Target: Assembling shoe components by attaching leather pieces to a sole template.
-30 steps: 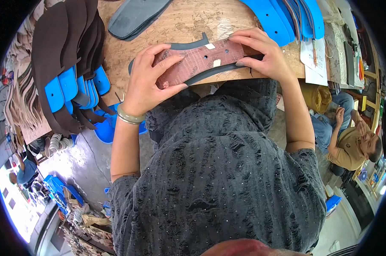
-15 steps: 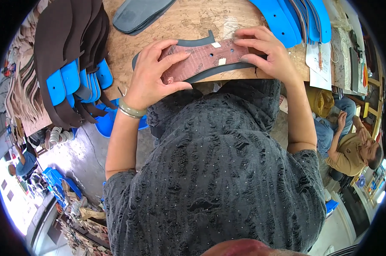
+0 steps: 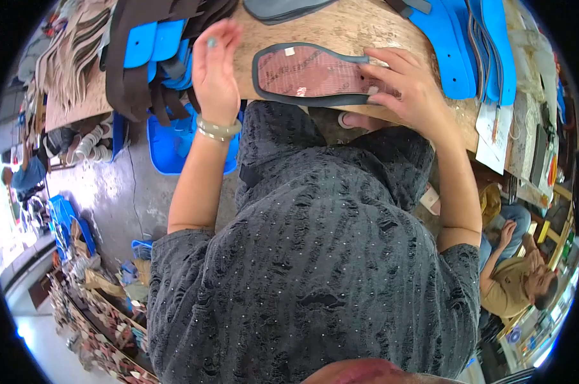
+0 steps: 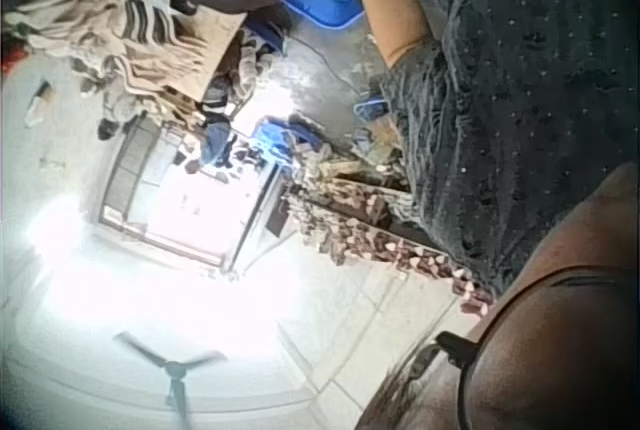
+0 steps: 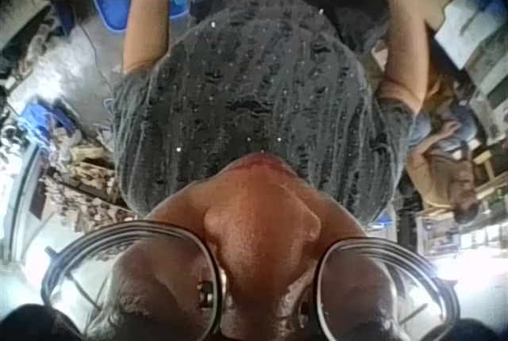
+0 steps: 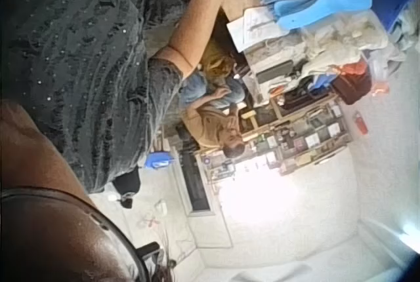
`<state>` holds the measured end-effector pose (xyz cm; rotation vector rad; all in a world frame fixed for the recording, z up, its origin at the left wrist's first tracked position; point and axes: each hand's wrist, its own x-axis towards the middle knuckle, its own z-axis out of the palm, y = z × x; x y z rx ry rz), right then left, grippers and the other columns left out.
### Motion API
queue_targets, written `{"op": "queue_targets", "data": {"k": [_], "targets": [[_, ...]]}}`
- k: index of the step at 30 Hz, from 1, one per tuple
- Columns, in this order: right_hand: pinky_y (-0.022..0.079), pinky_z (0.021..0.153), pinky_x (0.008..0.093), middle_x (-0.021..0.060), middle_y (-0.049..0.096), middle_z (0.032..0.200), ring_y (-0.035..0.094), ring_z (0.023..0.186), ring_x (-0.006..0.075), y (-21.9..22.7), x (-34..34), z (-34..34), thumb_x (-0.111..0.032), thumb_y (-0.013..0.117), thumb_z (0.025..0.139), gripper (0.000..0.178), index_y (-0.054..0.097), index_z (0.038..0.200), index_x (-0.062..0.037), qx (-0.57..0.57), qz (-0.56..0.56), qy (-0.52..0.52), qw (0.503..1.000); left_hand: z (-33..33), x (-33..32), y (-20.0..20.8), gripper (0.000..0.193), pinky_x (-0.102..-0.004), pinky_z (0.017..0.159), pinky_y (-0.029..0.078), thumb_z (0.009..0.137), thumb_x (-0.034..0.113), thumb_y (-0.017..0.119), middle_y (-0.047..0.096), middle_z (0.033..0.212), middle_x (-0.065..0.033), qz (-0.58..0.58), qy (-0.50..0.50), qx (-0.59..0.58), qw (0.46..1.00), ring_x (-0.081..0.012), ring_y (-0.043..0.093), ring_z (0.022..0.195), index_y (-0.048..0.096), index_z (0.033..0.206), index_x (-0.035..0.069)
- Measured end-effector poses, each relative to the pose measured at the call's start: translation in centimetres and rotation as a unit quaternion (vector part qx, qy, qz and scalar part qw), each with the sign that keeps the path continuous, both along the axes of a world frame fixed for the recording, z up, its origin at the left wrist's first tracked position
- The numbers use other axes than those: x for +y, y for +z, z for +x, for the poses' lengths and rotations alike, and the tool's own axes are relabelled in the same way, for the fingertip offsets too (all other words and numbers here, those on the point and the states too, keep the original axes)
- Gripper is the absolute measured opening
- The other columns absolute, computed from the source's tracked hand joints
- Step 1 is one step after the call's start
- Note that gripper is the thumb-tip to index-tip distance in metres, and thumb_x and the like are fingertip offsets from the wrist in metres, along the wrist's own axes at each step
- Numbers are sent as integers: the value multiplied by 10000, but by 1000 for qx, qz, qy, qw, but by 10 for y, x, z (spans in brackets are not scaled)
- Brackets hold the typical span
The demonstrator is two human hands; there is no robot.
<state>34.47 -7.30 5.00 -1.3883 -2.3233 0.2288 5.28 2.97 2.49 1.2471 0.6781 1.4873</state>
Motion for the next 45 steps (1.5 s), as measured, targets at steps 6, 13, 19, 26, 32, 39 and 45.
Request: {"op": "queue_targets", "data": {"k": [6,13,19,26,32,39,45], "targets": [[493,979,372,61,543,1394,549,1231,283,-24,11,-36,-145,747,756,525,625,1266,-173,85,-32,30,995,-37,-104,-56,260,-312,793,496,1032,257,465,624,924,-78,-239,-77,84,964,-171,608,897,575,1007,23],[503,960,379,98,566,1361,592,1173,300,-22,-20,-83,-111,769,708,533,648,1225,-152,142,-2,73,987,-2,-126,-43,590,-441,1149,331,1010,397,502,458,1446,-111,-323,-249,-194,892,-246,421,1358,360,1445,24],[491,960,425,126,570,1336,561,1216,332,-26,-47,-111,-140,801,667,549,665,1198,-138,148,97,10,984,0,-132,-18,470,-412,1129,377,1027,235,495,473,1431,-131,-344,-225,-262,873,-251,463,1331,382,1426,14],[473,969,428,140,557,1359,547,1236,346,-4,-54,-97,-213,815,692,553,655,1215,-135,113,159,-15,981,14,-123,8,351,-382,1028,476,992,141,551,604,1277,-108,-317,-212,-213,900,-226,589,1187,505,1319,24],[454,996,381,144,608,1296,582,1184,224,47,-16,-39,-206,773,800,679,492,1381,6,514,-324,-12,794,26,-97,33,302,-293,835,535,922,141,682,670,1103,-67,-283,-249,-99,921,-156,651,981,592,1186,24],[500,888,308,77,711,1026,651,948,142,17,9,-41,-86,717,853,253,686,1087,3,630,-308,-41,712,48,-52,49,335,-299,858,518,972,286,623,667,1099,-67,-236,-221,44,945,-144,638,980,609,1173,18],[477,946,320,92,708,1072,638,1025,160,17,21,-34,-84,712,865,267,675,1109,16,729,-266,-50,629,59,-21,52,499,-384,1003,451,1019,458,460,597,1264,-79,-248,-342,-115,899,-179,554,1177,545,1284,44]]}}
